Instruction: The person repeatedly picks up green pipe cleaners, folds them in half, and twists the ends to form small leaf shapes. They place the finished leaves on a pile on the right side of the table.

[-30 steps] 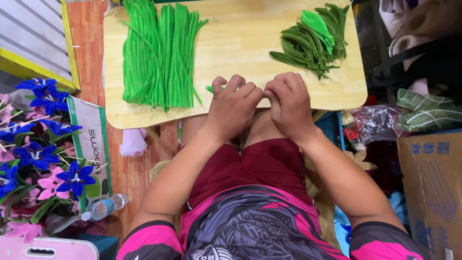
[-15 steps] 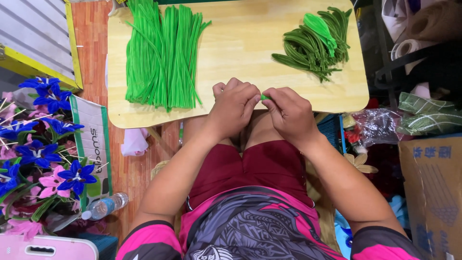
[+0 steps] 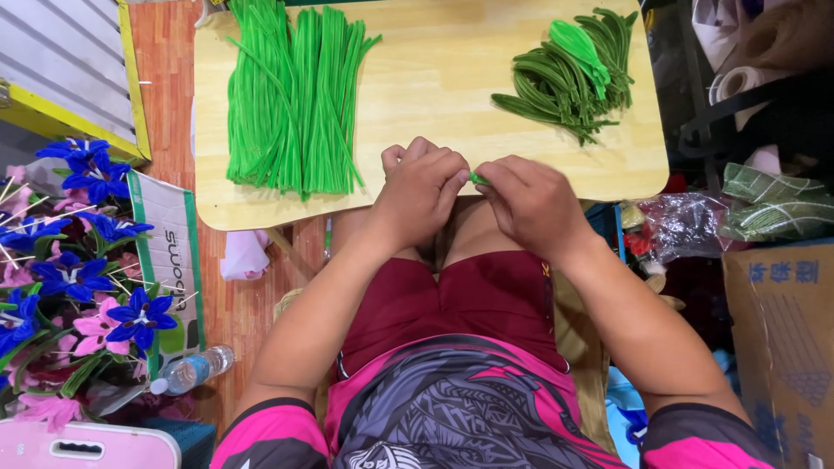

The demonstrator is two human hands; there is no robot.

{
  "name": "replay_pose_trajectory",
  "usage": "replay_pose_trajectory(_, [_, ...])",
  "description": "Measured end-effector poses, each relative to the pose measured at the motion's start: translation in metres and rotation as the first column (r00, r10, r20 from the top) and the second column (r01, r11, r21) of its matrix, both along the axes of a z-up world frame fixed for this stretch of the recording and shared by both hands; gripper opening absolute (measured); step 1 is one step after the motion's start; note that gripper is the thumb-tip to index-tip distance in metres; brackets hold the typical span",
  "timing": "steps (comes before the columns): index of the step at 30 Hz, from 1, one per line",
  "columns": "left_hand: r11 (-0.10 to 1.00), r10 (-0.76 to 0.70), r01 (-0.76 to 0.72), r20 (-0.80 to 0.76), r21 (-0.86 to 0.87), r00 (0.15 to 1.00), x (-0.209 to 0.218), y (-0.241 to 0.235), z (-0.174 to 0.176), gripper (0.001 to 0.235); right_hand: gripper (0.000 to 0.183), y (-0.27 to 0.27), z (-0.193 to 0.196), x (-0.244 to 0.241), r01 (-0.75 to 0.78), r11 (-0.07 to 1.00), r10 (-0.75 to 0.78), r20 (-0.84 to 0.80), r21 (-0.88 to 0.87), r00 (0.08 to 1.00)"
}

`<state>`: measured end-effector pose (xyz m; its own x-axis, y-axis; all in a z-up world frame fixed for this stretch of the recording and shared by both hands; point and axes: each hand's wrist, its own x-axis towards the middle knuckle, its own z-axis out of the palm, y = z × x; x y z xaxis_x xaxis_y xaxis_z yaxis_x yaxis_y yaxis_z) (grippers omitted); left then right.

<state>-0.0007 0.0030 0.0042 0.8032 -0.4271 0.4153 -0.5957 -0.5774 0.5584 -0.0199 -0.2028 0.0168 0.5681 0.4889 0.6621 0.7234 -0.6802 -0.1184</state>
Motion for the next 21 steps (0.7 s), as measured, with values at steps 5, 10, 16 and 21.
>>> replay_pose_trajectory(5, [0.999,-0.005,0.002,-0.054,-0.046,0.999,-0.002,-0.004,0.002,0.021,0.011,-0.003,0.012,0.005,0.054,0.995,-0.027,0.283,-0.085,0.959])
replay_pose_trajectory(10, [0.998,0.024,-0.029,0.092,0.052,0.995,-0.005,-0.008,0.009,0.021,0.006,-0.004,-0.009,0.003,-0.037,0.975,0.054,-0.076,0.219,0.996])
replay_pose_trajectory(16, [0.986,0.068,-0.145,0.586,0.084,0.807,0.0,-0.01,-0.004,0.022,0.009,0.004,-0.019,-0.007,0.612,0.5,0.611,-0.75,0.613,0.253])
replay_pose_trajectory(21, [0.946,0.323,-0.204,0.672,-0.252,0.667,-0.011,-0.006,-0.017,0.017,0.011,0.005,-0.02,-0.006,0.565,0.327,0.584,-0.632,0.757,0.509])
